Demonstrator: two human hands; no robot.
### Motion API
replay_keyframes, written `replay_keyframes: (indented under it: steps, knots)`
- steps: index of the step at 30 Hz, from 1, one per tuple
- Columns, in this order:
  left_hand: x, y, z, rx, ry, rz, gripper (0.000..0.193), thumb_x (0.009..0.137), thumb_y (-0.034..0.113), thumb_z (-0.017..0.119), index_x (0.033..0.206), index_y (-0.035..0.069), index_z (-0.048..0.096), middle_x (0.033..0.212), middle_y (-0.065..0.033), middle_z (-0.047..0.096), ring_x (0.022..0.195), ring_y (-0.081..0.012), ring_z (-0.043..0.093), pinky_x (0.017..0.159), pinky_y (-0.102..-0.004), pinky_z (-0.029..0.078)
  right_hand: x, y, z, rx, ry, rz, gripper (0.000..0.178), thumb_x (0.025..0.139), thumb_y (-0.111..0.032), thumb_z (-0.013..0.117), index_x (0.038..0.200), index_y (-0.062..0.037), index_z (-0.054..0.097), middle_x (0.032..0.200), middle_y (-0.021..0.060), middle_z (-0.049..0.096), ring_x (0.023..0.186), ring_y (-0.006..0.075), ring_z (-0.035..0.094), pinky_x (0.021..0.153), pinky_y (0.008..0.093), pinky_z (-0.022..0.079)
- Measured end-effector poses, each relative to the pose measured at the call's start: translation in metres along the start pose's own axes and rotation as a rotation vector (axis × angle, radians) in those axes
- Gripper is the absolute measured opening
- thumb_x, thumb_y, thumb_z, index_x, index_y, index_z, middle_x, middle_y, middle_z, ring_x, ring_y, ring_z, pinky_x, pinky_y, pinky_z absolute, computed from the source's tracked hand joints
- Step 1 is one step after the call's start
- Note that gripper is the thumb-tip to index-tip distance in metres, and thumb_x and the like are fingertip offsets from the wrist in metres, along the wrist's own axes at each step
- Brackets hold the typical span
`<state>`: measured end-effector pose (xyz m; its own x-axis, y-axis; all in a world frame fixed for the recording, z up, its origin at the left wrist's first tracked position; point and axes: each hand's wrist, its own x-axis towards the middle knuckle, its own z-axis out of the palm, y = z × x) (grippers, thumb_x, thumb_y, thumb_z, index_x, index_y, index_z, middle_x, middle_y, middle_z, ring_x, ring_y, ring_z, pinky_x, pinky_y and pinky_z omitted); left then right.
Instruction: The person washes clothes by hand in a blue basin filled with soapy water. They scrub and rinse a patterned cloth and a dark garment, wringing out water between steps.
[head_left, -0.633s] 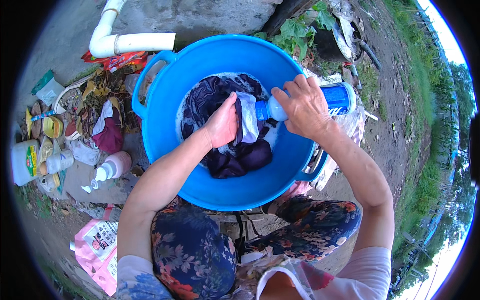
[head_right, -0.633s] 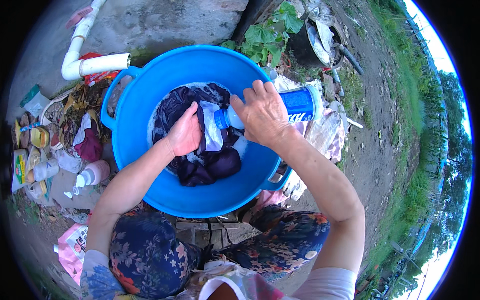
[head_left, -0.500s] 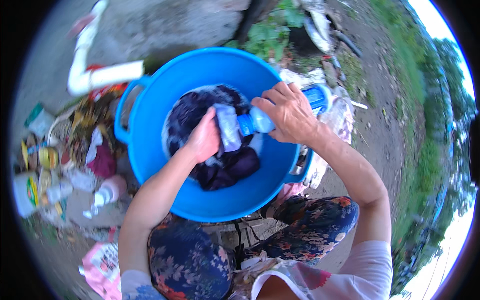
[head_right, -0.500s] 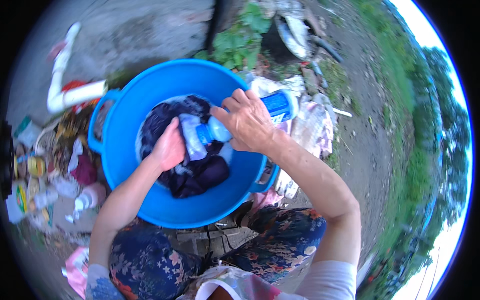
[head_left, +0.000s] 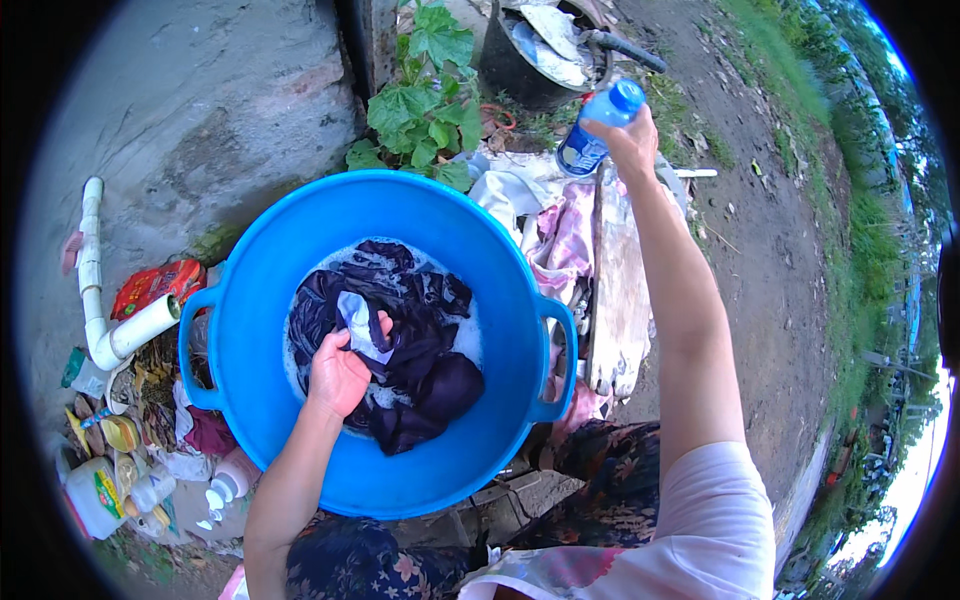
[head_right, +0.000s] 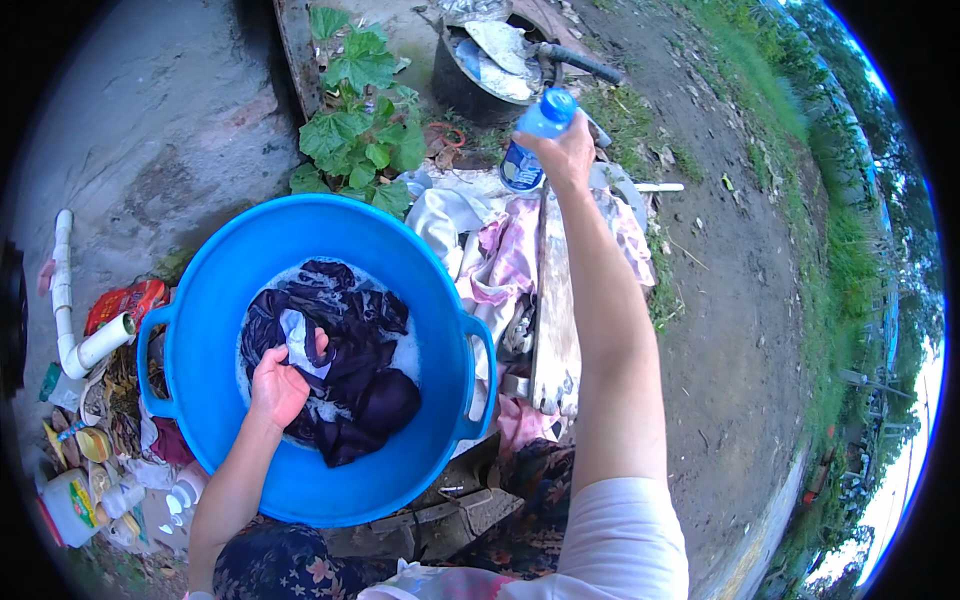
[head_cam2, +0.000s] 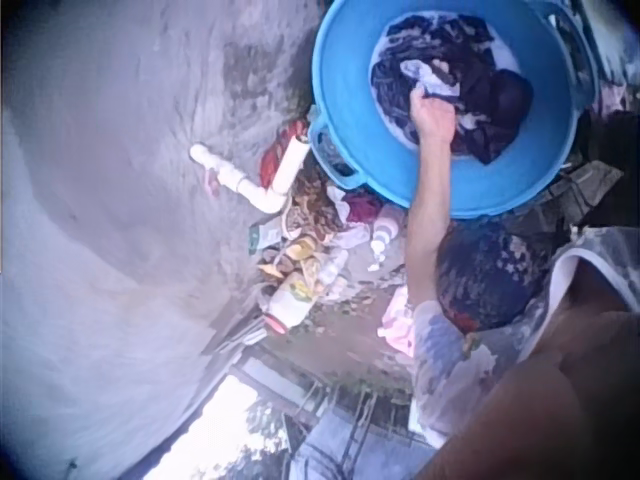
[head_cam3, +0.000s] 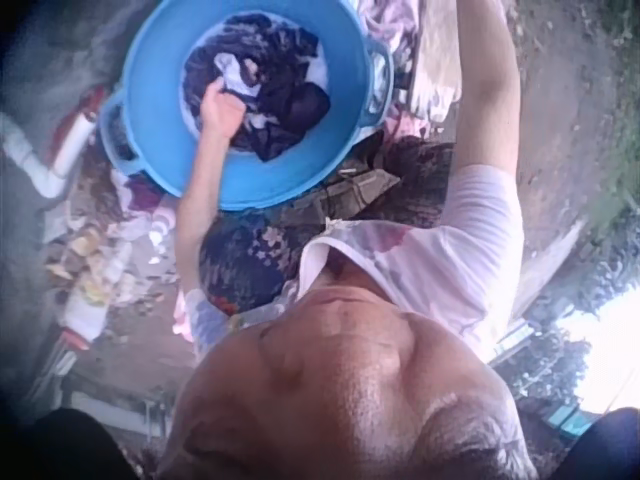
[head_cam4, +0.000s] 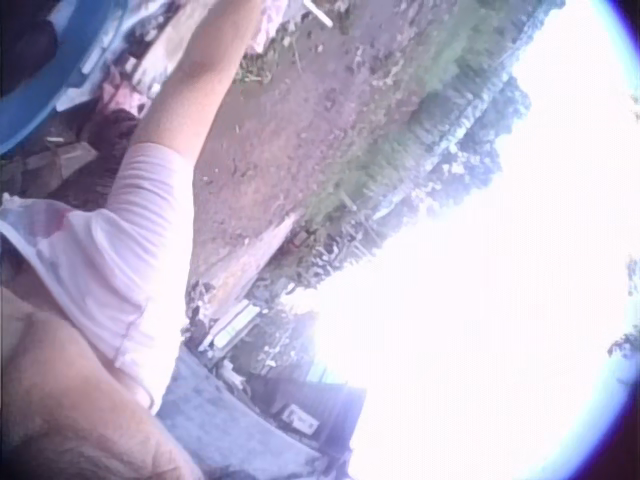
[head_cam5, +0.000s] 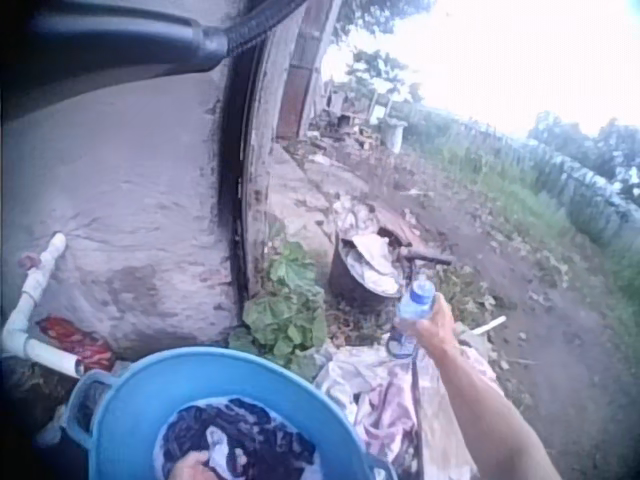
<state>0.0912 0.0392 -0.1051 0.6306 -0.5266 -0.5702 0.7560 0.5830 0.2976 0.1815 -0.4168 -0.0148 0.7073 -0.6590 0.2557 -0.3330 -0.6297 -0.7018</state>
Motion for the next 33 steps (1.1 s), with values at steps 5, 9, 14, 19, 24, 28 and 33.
replay_keyframes:
  steps: [5,9,14,19,24,28,33]
  knots:
    - [-0.003,0.002,-0.013,-0.038,-0.039,-0.060,0.049,0.089,0.022,0.042,0.128,-0.007,0.041,0.127,-0.0214,0.051,0.117,-0.0310,0.051,0.104,-0.0423,0.037,-0.021,0.083,0.070,0.144,0.071,-0.037,0.069,0.052,-0.023,0.088,0.110,-0.0049,0.055,0.102,0.0103,0.062,0.094,0.0233,0.058,0.088,0.0368,0.045]
    - [0.003,-0.002,-0.004,-0.137,-0.129,-0.151,0.050,0.095,0.040,0.043,0.126,0.001,0.046,0.121,-0.0173,0.055,0.108,-0.0287,0.057,0.097,-0.0410,0.043,-0.031,0.070,0.032,0.482,-0.192,0.158,0.080,0.058,-0.022,0.088,0.122,0.0009,0.046,0.107,0.0104,0.061,0.092,0.0218,0.059,0.084,0.0327,0.046]
    - [0.002,0.003,0.016,-0.181,-0.200,-0.122,0.042,0.095,0.024,0.041,0.131,0.003,0.042,0.127,-0.0134,0.053,0.114,-0.0265,0.054,0.097,-0.0408,0.046,-0.064,0.010,-0.041,0.185,-0.083,0.119,0.052,0.088,-0.028,0.063,0.125,0.0041,0.048,0.113,0.0166,0.060,0.099,0.0206,0.059,0.083,0.0323,0.046]
    - [-0.010,0.020,0.025,-0.272,-0.392,-0.027,0.052,0.088,0.014,0.040,0.139,0.005,0.033,0.136,-0.0146,0.046,0.123,-0.0265,0.047,0.103,-0.0398,0.040,-0.184,-0.139,-0.001,0.110,-1.109,-0.304,0.042,0.081,-0.003,0.057,0.123,-0.0046,0.055,0.113,0.0078,0.060,0.106,0.0184,0.056,0.091,0.0320,0.044]
    - [-0.015,0.025,0.038,-0.300,-0.370,0.240,0.046,0.090,0.018,0.042,0.134,0.003,0.039,0.134,-0.0156,0.047,0.123,-0.0278,0.047,0.106,-0.0405,0.036,-0.260,-0.123,0.072,0.534,-1.166,0.048,0.018,0.080,-0.004,0.062,0.097,-0.0012,0.062,0.090,0.0011,0.060,0.084,0.0109,0.053,0.077,0.0266,0.042]
    - [-0.003,0.041,0.024,-0.298,-0.098,0.443,0.050,0.093,0.045,0.048,0.127,0.007,0.046,0.122,-0.0129,0.054,0.114,-0.0272,0.052,0.100,-0.0422,0.039,-0.293,-0.122,0.051,0.609,-1.083,0.231,0.005,0.079,-0.002,0.062,0.082,-0.0047,0.059,0.077,-0.0047,0.056,0.074,0.0037,0.049,0.067,0.0202,0.040]
    - [-0.004,0.039,0.021,-0.282,-0.077,0.384,0.036,0.099,0.025,0.039,0.134,0.018,0.037,0.126,-0.0166,0.053,0.117,-0.0278,0.053,0.088,-0.0366,0.051,-0.341,-0.155,0.064,0.340,-0.839,-0.158,0.014,0.083,-0.015,0.062,0.081,-0.0021,0.058,0.072,0.0098,0.056,0.067,0.0145,0.052,0.064,0.0292,0.042]
